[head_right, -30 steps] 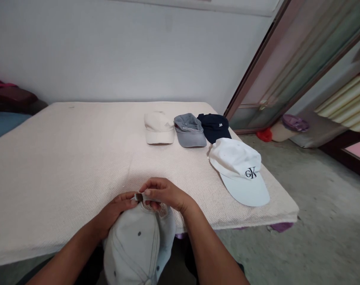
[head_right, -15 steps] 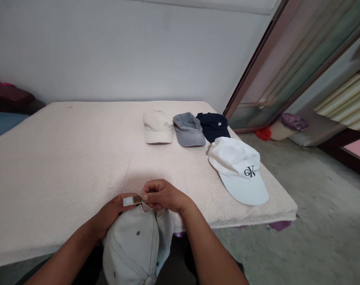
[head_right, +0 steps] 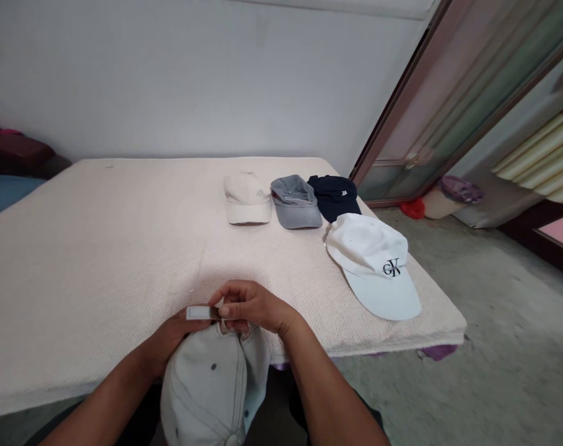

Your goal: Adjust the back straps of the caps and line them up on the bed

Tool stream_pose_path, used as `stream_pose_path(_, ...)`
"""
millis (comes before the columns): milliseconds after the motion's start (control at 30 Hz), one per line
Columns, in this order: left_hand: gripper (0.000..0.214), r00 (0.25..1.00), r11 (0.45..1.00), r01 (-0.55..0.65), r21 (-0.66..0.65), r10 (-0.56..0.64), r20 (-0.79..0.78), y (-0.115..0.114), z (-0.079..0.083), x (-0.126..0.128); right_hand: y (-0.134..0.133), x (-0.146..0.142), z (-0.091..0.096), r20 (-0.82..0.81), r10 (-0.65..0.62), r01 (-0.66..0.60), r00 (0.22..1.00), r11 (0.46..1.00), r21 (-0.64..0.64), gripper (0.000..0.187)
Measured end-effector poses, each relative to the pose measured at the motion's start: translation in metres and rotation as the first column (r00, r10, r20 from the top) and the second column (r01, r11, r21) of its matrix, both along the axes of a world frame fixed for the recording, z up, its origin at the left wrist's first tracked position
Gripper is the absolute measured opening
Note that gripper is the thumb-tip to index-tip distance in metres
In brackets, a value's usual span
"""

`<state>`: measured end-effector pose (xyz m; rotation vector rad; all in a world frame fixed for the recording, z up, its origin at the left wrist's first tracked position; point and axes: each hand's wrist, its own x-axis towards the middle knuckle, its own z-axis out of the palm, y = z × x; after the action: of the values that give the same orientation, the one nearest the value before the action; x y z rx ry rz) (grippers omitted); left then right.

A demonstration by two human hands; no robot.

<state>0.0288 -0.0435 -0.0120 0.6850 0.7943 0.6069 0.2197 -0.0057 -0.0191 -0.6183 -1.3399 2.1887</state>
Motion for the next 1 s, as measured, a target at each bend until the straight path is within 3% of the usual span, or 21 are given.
stream_pose_path(133,0.022,0.992,0.999,-0.044,-0.027,0.047,0.115,0.002,-0.002,-0.002,-0.002,0.006,0.001,0.040,-0.104,0.103,0.994,0.995,0.017,0.030)
stream_pose_path(233,0.020,0.989,0.990,-0.118,-0.080,0.125,0.079,0.003,-0.006,-0.005,-0.002,0.011,0.000,0.056,-0.132,0.131,0.990,0.991,0.026,0.027)
stream_pose_path(400,0.019,0.990,0.986,-0.136,-0.094,0.139,0.026,0.003,-0.007,-0.006,-0.003,0.013,-0.003,0.065,-0.140,0.143,0.988,0.988,-0.059,0.021)
stream_pose_path(633,0.017,0.997,0.999,-0.053,-0.011,0.053,-0.053,0.003,-0.002,0.000,-0.008,0.003,-0.003,-0.005,-0.147,0.144,0.989,0.977,-0.155,0.023)
stream_pose_path(867,0.023,0.997,0.994,0.082,0.073,-0.082,-0.009,0.001,0.001,0.005,-0.009,0.001,-0.002,-0.045,-0.121,0.114,0.992,0.985,-0.128,0.026)
stream_pose_path(1000,0.022,0.996,0.989,0.085,0.119,-0.086,0.003,0.001,-0.001,0.005,-0.009,-0.001,-0.002,-0.020,-0.093,0.091,0.995,0.991,-0.098,0.025)
